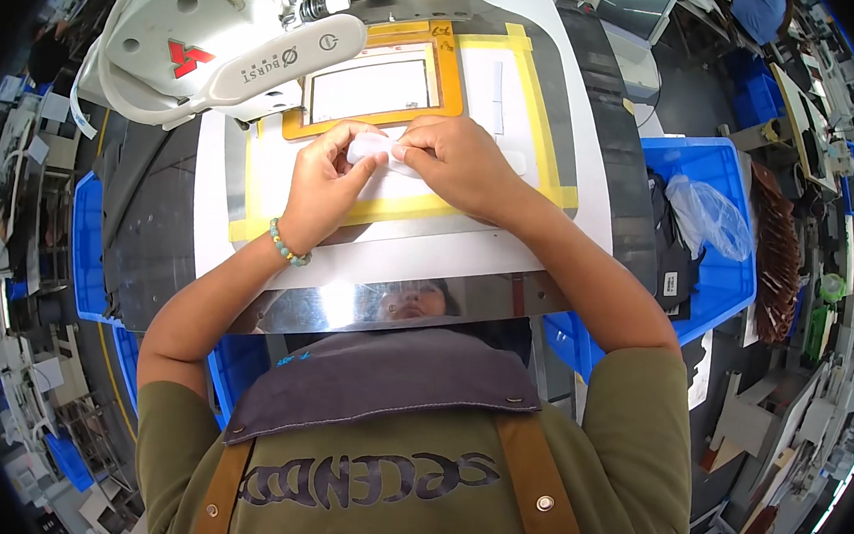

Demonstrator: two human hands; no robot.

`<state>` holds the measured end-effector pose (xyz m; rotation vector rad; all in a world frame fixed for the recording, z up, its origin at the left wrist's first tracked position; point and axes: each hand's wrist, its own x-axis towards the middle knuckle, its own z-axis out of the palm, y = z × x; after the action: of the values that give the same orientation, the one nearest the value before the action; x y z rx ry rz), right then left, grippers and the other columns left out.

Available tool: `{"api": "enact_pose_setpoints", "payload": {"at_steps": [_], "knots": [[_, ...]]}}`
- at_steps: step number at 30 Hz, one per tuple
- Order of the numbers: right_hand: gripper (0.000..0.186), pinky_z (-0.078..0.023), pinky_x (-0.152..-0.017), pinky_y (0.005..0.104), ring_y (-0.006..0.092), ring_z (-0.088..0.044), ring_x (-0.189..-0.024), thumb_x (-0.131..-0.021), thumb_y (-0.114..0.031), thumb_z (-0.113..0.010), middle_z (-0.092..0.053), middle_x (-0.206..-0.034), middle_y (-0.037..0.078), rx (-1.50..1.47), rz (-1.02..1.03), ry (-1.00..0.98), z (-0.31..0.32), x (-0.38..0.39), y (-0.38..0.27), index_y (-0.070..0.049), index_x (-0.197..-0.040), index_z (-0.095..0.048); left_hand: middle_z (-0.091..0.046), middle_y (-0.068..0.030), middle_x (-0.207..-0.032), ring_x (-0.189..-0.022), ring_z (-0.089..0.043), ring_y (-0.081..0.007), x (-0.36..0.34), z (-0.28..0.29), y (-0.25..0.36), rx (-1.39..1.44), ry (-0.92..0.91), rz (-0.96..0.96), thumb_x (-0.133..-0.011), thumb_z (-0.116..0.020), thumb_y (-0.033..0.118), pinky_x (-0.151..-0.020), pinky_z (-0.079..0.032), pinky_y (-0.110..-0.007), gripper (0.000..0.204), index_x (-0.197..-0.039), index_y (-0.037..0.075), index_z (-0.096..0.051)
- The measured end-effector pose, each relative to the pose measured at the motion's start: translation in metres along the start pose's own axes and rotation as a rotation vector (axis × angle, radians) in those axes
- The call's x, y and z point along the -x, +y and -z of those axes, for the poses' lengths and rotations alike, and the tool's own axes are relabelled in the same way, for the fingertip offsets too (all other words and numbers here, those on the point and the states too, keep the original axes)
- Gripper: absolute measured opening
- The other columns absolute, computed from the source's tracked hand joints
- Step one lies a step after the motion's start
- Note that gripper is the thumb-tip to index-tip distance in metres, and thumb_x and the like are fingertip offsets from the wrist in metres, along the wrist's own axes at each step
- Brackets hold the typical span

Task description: The person repeatedly picks up black fabric pieces from a blue bin and places them into a yellow sewing jig on a white industrial sewing machine. They align the fabric under the presser foot, operate the machine to sew a label onto the fabric, and then remove the finished piece. This cycle is repeated multiple times throughout the video.

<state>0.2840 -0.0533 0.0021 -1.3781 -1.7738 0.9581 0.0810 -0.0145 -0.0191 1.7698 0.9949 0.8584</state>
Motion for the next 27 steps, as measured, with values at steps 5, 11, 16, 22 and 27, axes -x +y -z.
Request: {"api": "enact_pose_setpoints", "payload": {"at_steps": [5, 11, 16, 22, 27], "knots": [[0.020, -0.049, -0.076, 0.0315, 0.0182, -0.063, -0.082, -0.098, -0.014, -0.063, -0.069, -0.093, 0.009, 0.180, 0.116, -0.091, 0.034, -0.006, 0.002, 0.003, -0.101, -0.074, -0.064, 0.0034, -0.082, -0.061, -0.044, -0.0017, 0.004, -0.001, 0.000, -0.073, -0.030, -0.047, -0.089, -0.075, 0.006, -0.055, -0.039, -0.020, 0.023, -0.111, 0.002, -0.070], [0.019, -0.050, -0.074, 0.0305, 0.0158, -0.065, -0.084, -0.091, -0.018, -0.073, -0.072, -0.095, 0.008, 0.188, 0.045, -0.050, 0.041, -0.008, -0.019, -0.003, -0.102, -0.076, -0.065, -0.0053, -0.073, -0.056, -0.050, -0.0085, 0.003, 0.000, 0.005, -0.075, 0.018, 0.000, -0.085, -0.076, 0.006, -0.055, -0.044, -0.027, 0.023, -0.107, 0.003, -0.071], [0.019, -0.050, -0.071, 0.0274, 0.0144, -0.065, -0.074, -0.089, -0.014, -0.076, -0.073, -0.083, 0.008, 0.196, 0.031, -0.038, 0.020, -0.010, -0.008, -0.001, -0.101, -0.074, -0.067, -0.0012, -0.083, -0.061, -0.048, -0.0041, 0.005, 0.001, 0.005, -0.101, 0.002, -0.020, -0.086, -0.077, 0.006, -0.056, -0.043, -0.022, 0.023, -0.108, 0.002, -0.071], [0.017, -0.049, -0.070, 0.0267, 0.0084, -0.061, -0.075, -0.095, -0.016, -0.068, -0.070, -0.081, 0.005, 0.269, 0.035, 0.093, 0.064, -0.036, 0.009, -0.001, -0.103, -0.073, -0.070, -0.0057, -0.091, -0.079, -0.063, -0.0176, 0.008, 0.014, 0.006, -0.322, -0.037, -0.268, -0.082, -0.080, 0.008, -0.071, -0.052, -0.031, 0.026, -0.105, 0.003, -0.071], [0.018, -0.050, -0.070, 0.0266, 0.0114, -0.063, -0.073, -0.097, -0.015, -0.064, -0.071, -0.084, 0.007, 0.588, 0.101, 0.200, 0.104, -0.063, 0.006, 0.001, -0.104, -0.072, -0.069, -0.0093, -0.100, -0.098, -0.065, -0.0284, 0.019, 0.055, 0.023, -0.839, -0.040, -0.553, -0.081, -0.079, 0.013, -0.084, -0.053, -0.041, 0.020, -0.097, 0.004, -0.070]]}}
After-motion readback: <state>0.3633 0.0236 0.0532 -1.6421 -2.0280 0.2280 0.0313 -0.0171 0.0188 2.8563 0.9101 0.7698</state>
